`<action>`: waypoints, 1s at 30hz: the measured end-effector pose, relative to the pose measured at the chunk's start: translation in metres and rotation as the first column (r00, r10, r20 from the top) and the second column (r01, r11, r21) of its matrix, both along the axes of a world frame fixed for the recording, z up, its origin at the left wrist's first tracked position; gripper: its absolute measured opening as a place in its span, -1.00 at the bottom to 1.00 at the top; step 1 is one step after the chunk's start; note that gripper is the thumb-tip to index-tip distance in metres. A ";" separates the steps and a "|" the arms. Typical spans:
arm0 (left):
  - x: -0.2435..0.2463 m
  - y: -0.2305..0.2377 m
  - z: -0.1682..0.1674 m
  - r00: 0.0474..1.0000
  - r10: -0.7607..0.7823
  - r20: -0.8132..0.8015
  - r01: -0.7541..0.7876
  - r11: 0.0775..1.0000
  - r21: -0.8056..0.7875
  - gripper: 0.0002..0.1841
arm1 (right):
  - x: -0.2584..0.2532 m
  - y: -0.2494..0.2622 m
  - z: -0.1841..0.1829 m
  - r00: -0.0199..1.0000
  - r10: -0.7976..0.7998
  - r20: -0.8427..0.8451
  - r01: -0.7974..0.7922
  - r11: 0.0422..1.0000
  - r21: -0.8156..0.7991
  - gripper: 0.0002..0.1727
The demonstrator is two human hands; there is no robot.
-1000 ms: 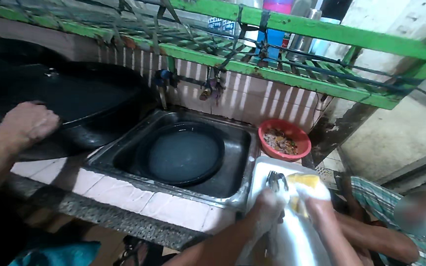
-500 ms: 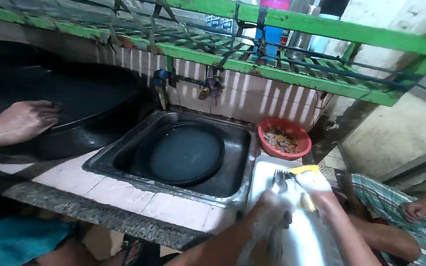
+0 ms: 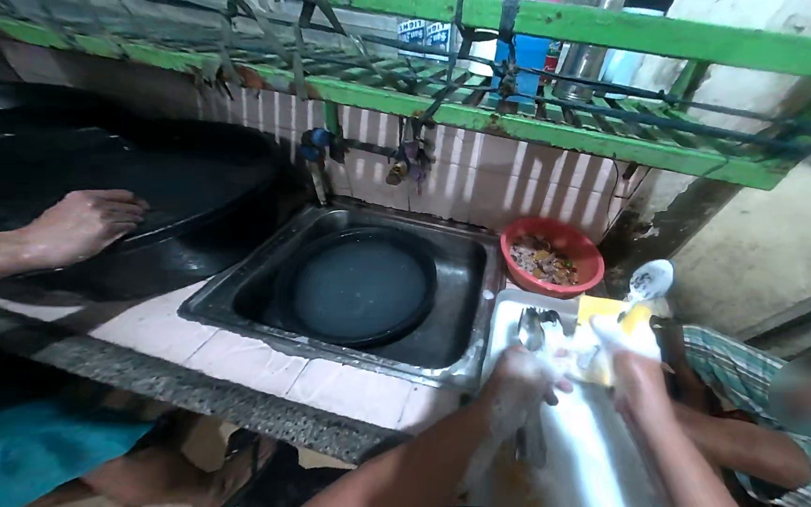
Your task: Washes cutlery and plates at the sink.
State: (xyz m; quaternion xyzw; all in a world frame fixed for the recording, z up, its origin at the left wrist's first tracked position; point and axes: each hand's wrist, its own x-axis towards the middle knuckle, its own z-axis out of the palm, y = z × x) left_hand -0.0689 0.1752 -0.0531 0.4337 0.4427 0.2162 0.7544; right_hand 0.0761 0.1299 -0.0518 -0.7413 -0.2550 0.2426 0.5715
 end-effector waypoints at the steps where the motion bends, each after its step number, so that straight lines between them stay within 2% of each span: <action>1: -0.002 0.005 0.001 0.998 0.021 0.067 -0.019 0.999 -0.038 -0.70 | 0.013 -0.001 0.006 0.997 0.068 0.021 -0.066 0.995 -0.078 -0.56; 3: -0.002 0.014 -0.002 0.994 0.050 0.097 -0.050 0.999 -0.002 -0.72 | 0.023 -0.001 0.014 0.963 0.268 0.015 -0.251 0.921 -0.298 -0.53; 4: -0.001 0.017 -0.005 0.998 0.044 0.046 -0.046 0.997 0.054 -0.74 | 0.019 -0.001 0.015 0.922 0.387 -0.014 -0.358 0.837 -0.413 -0.51; 6: -0.002 0.020 -0.004 0.993 -0.056 -0.105 0.068 0.991 0.112 -0.74 | 0.000 0.000 0.016 0.810 0.582 -0.071 -0.523 0.662 -0.537 -0.54; 8: -0.002 0.020 -0.004 0.982 -0.094 -0.167 0.110 0.990 0.090 -0.76 | -0.008 0.000 0.011 0.728 0.675 -0.118 -0.581 0.516 -0.629 -0.53; 9: -0.004 0.022 -0.006 0.986 -0.099 -0.131 0.111 0.990 0.087 -0.75 | -0.009 -0.002 0.011 0.685 0.715 -0.138 -0.603 0.450 -0.659 -0.51; 11: -0.012 0.030 -0.011 0.991 -0.114 0.077 0.102 0.985 0.140 -0.70 | -0.008 -0.008 0.014 0.610 0.769 -0.190 -0.651 0.350 -0.673 -0.49; 13: -0.022 0.046 -0.002 0.949 -0.120 0.292 0.066 0.980 0.186 -0.61 | -0.007 -0.018 0.017 0.556 0.799 -0.228 -0.710 0.314 -0.630 -0.48; 15: -0.032 0.068 0.022 0.956 0.035 0.290 -0.084 0.983 0.161 -0.60 | -0.004 -0.028 0.006 0.582 0.786 -0.207 -0.714 0.372 -0.593 -0.45; 17: -0.040 0.104 0.034 0.977 0.200 0.071 -0.212 0.938 0.274 -0.71 | -0.002 -0.034 -0.012 0.668 0.730 -0.143 -0.649 0.478 -0.591 -0.37; 18: -0.048 0.125 0.034 0.963 0.257 -0.084 -0.208 0.903 0.375 -0.71 | -0.001 -0.036 -0.020 0.698 0.710 -0.093 -0.603 0.513 -0.611 -0.33; 19: -0.060 0.146 0.033 0.921 0.294 -0.256 -0.150 0.873 0.463 -0.67 | 0.000 -0.036 -0.027 0.711 0.702 -0.040 -0.563 0.534 -0.631 -0.30; 21: -0.090 0.184 0.031 0.776 0.306 -0.552 0.065 0.832 0.552 -0.51 | 0.002 -0.036 -0.038 0.726 0.687 0.021 -0.512 0.560 -0.651 -0.25; 23: -0.118 0.211 0.027 0.566 0.277 -0.776 0.300 0.808 0.507 -0.49 | 0.001 -0.035 -0.044 0.746 0.664 0.044 -0.475 0.577 -0.665 -0.23; 25: -0.130 0.223 0.027 0.362 0.255 -0.897 0.397 0.829 0.395 -0.57 | -0.001 -0.033 -0.049 0.772 0.631 0.074 -0.430 0.605 -0.670 -0.23; 26: -0.131 0.224 0.028 0.300 0.238 -0.924 0.435 0.828 0.354 -0.59 | -0.001 -0.032 -0.052 0.776 0.623 0.097 -0.412 0.617 -0.670 -0.24; 27: -0.128 0.219 0.027 0.277 0.227 -0.934 0.484 0.806 0.340 -0.62 | 0.000 -0.032 -0.054 0.774 0.621 0.120 -0.404 0.631 -0.662 -0.25; 28: -0.124 0.208 0.026 0.299 0.231 -0.926 0.544 0.756 0.364 -0.66 | 0.000 -0.032 -0.054 0.778 0.614 0.129 -0.403 0.647 -0.647 -0.25; 30: -0.105 0.178 0.024 0.398 0.225 -0.889 0.646 0.620 0.446 -0.65 | 0.000 -0.032 -0.045 0.833 0.543 0.106 -0.396 0.720 -0.570 -0.24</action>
